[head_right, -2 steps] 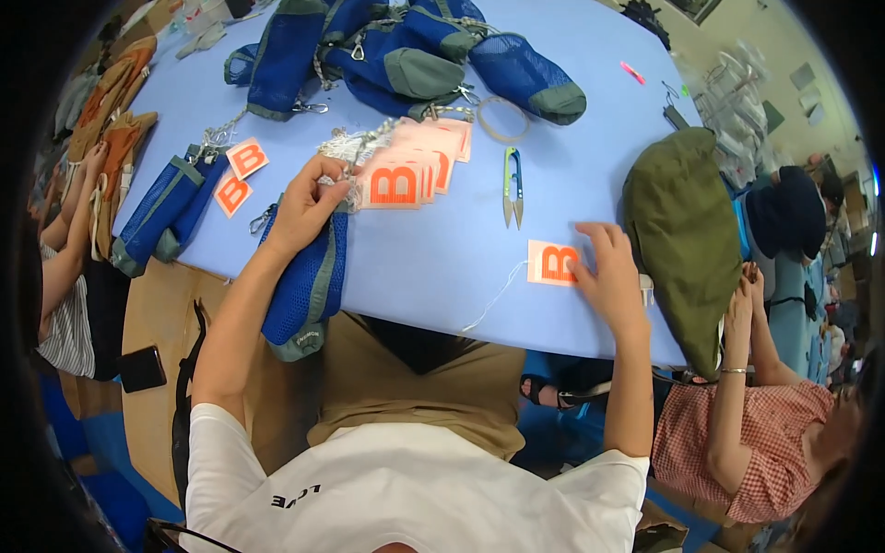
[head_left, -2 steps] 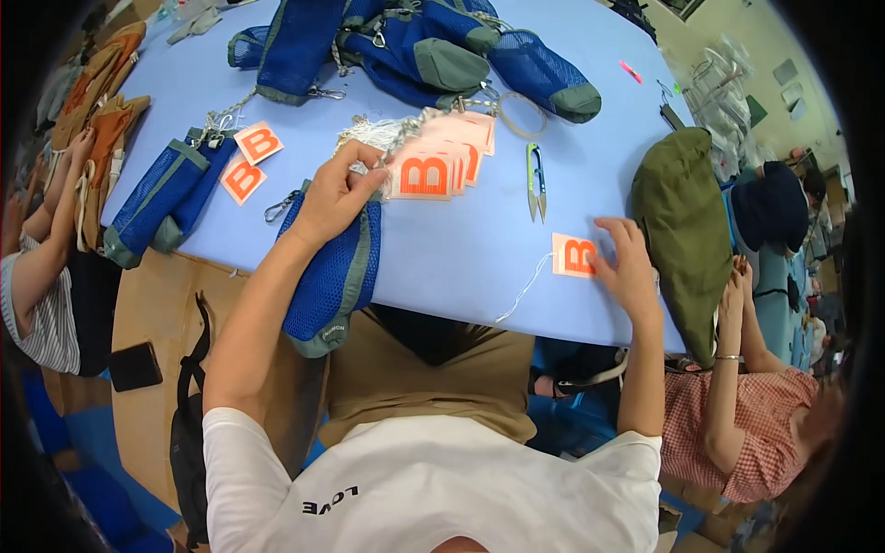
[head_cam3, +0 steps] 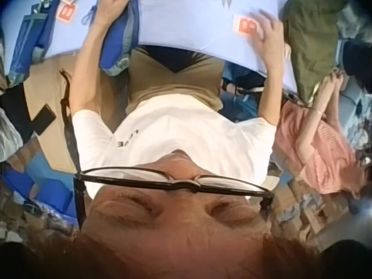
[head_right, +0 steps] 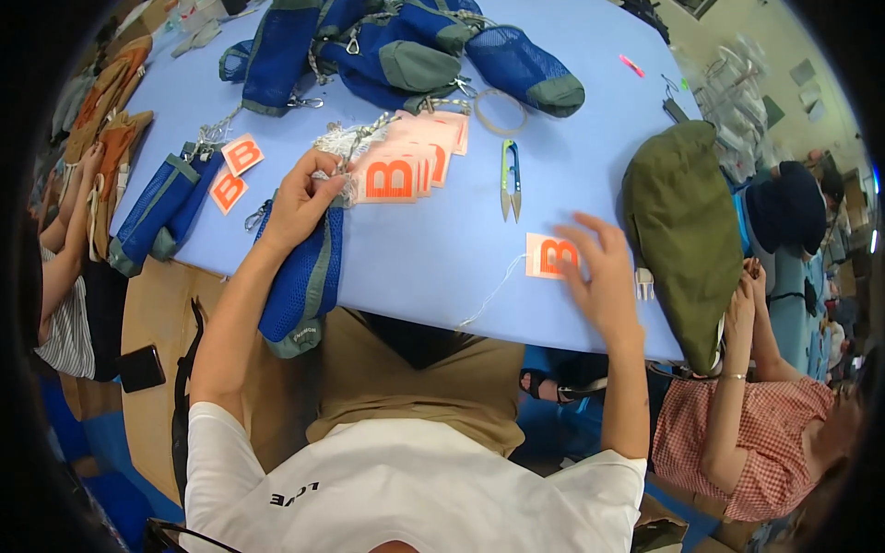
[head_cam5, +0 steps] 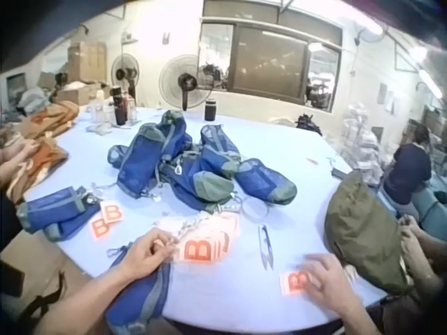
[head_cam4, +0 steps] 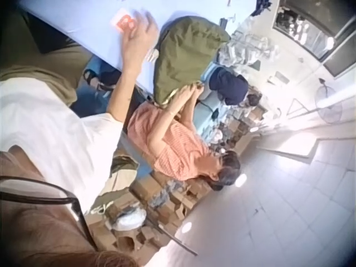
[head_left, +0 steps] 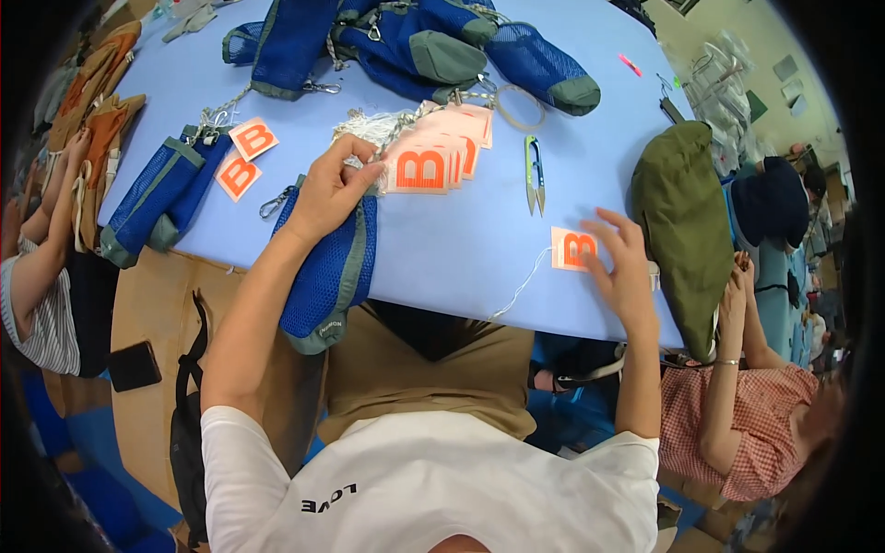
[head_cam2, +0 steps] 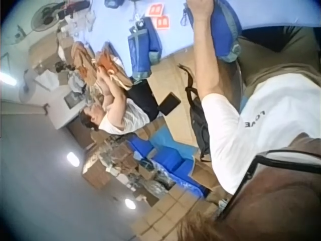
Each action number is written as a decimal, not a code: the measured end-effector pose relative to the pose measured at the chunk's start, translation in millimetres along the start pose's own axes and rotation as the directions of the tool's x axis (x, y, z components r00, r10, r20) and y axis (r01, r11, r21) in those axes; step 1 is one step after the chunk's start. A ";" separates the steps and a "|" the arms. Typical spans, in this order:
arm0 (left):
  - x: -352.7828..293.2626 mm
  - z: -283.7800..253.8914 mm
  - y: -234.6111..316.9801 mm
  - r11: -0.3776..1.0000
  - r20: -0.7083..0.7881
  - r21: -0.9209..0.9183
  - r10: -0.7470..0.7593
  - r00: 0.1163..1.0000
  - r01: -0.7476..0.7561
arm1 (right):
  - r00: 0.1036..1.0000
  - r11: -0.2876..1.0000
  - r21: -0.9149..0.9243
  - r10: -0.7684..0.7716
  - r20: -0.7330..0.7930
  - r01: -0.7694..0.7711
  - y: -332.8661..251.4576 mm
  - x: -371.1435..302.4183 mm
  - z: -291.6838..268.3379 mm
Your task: Attach metal chains and decorative labels to blue mesh bags at a workshop table.
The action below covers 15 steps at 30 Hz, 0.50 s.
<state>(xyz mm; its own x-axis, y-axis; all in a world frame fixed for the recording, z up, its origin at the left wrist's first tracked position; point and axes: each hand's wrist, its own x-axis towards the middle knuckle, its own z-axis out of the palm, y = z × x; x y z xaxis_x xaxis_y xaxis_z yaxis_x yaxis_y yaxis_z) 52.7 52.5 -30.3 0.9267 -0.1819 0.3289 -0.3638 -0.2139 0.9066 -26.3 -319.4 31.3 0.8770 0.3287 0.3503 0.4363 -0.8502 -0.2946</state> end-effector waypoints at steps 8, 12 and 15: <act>1.8 -3.7 0.5 0.995 0.035 0.034 -0.097 0.995 0.095 | 0.940 0.905 0.364 -0.296 0.166 0.221 -49.4 -21.5 39.3; -2.0 -4.2 19.9 0.993 0.013 0.117 0.033 0.999 -0.034 | 0.947 0.877 0.435 -0.289 0.139 0.204 -53.4 -15.5 47.0; -7.9 2.9 33.9 0.994 0.027 0.112 -0.024 0.999 0.021 | 0.980 0.831 0.555 -0.144 0.135 0.046 -57.5 -1.1 54.4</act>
<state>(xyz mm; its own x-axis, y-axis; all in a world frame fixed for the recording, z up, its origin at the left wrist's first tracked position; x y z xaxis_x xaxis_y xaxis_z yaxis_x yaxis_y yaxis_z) 32.8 43.9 -2.9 0.9323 -0.2027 0.2995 -0.3524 -0.3235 0.8782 -41.4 -248.5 -0.5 0.8241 0.5002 0.2659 0.5140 -0.4630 -0.7221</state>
